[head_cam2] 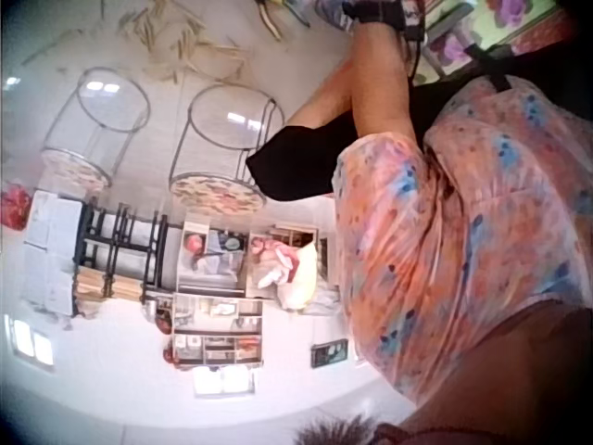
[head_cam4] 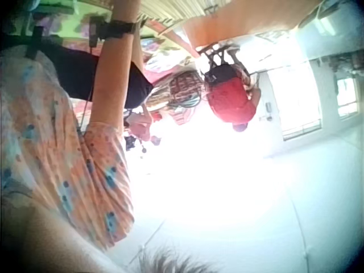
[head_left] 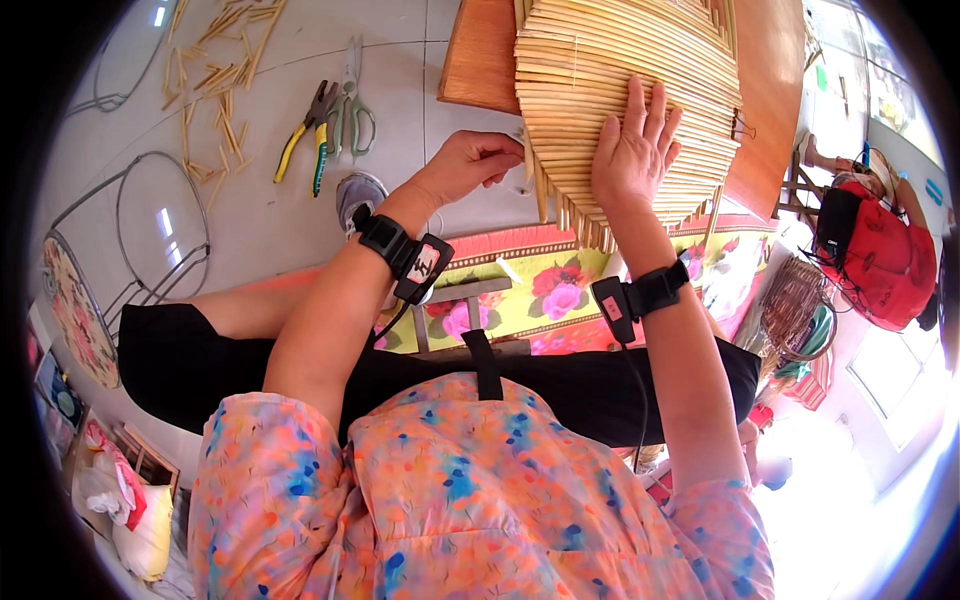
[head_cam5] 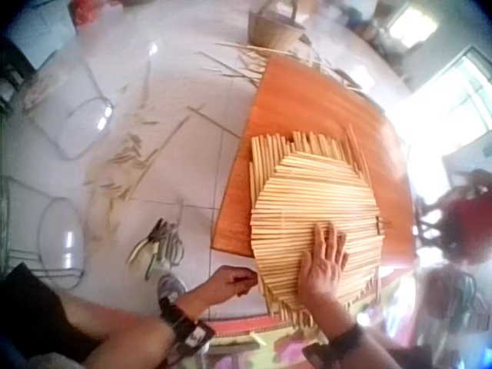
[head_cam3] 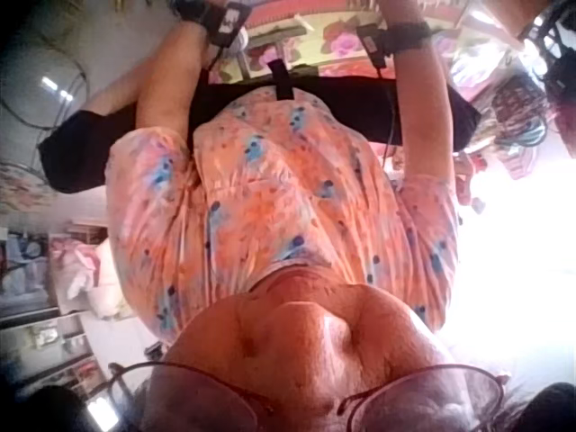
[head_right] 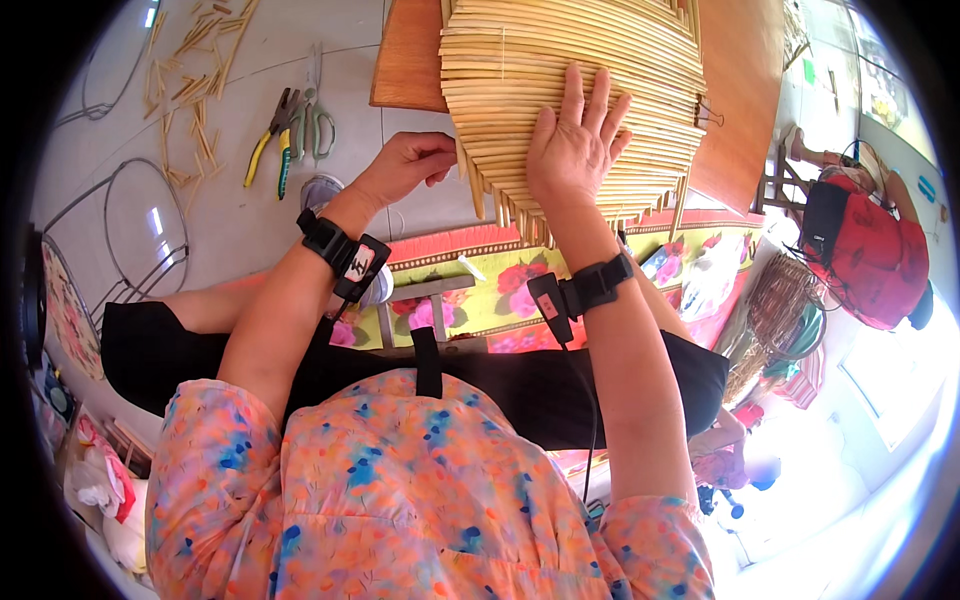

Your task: The person weaves together thin wooden sticks using string to create a circular mat, using a binder clip to hold pieces in place and pliers to trim the ends.

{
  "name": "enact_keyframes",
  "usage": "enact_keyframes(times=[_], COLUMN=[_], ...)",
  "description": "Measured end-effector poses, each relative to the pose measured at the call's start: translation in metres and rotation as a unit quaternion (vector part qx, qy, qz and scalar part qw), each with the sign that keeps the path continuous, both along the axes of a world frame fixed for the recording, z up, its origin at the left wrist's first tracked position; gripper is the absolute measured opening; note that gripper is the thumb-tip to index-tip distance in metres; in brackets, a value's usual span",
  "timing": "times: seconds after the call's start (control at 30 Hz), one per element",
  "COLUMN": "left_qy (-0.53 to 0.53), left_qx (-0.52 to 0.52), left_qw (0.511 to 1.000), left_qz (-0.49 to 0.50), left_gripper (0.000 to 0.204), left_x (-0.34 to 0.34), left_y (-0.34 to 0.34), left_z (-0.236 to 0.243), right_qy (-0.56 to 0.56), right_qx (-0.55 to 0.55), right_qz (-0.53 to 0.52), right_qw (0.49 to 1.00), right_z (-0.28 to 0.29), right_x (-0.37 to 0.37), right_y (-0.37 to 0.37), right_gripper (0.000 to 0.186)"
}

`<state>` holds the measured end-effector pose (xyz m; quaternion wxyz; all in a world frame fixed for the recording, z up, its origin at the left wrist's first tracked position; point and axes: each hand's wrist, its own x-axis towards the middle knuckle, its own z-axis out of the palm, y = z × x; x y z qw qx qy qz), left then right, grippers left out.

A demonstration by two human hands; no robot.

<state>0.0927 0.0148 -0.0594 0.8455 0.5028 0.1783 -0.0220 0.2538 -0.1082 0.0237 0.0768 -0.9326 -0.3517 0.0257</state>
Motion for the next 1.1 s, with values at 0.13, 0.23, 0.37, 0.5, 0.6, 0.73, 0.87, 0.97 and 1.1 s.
enact_keyframes(times=[0.13,0.23,0.37,0.5,0.6,0.73,0.87,0.97,1.1], left_qy=[0.005,-0.002,-0.009,-0.005,0.014,0.013,0.002,-0.012,-0.022], left_qx=[-0.006,-0.013,-0.012,0.059,0.042,0.0,0.025,0.06,0.053], left_qw=[1.0,1.0,1.0,0.998,0.999,1.0,1.0,0.998,0.998], left_qz=[0.0,-0.002,0.023,0.002,-0.021,-0.01,0.006,0.015,0.013], left_gripper=[0.013,0.013,0.014,0.014,0.014,0.013,0.012,0.011,0.01], left_x=[0.002,0.003,0.008,0.01,0.009,0.008,0.009,0.011,0.014], left_y=[-0.002,-0.005,-0.009,0.004,0.008,0.005,0.007,0.011,0.011], left_z=[-0.003,-0.011,-0.02,-0.015,-0.012,-0.011,-0.013,-0.011,-0.009], right_qy=[-0.004,-0.003,0.0,0.0,-0.004,-0.001,-0.001,-0.002,-0.007], right_qx=[-0.002,0.002,0.001,0.018,0.008,0.013,0.013,0.01,0.004], right_qz=[0.005,0.008,0.006,0.011,0.006,0.007,0.006,0.005,0.002], right_qw=[1.0,1.0,1.0,1.0,1.0,1.0,1.0,1.0,1.0], right_z=[0.001,0.0,0.001,0.001,0.0,0.001,0.003,0.002,0.003], right_x=[-0.001,-0.001,-0.001,0.0,0.0,-0.001,-0.001,-0.001,-0.001], right_y=[0.0,0.0,0.0,0.0,-0.001,0.0,0.0,0.001,0.0], right_gripper=[0.054,0.054,0.054,0.054,0.054,0.055,0.055,0.055,0.056])
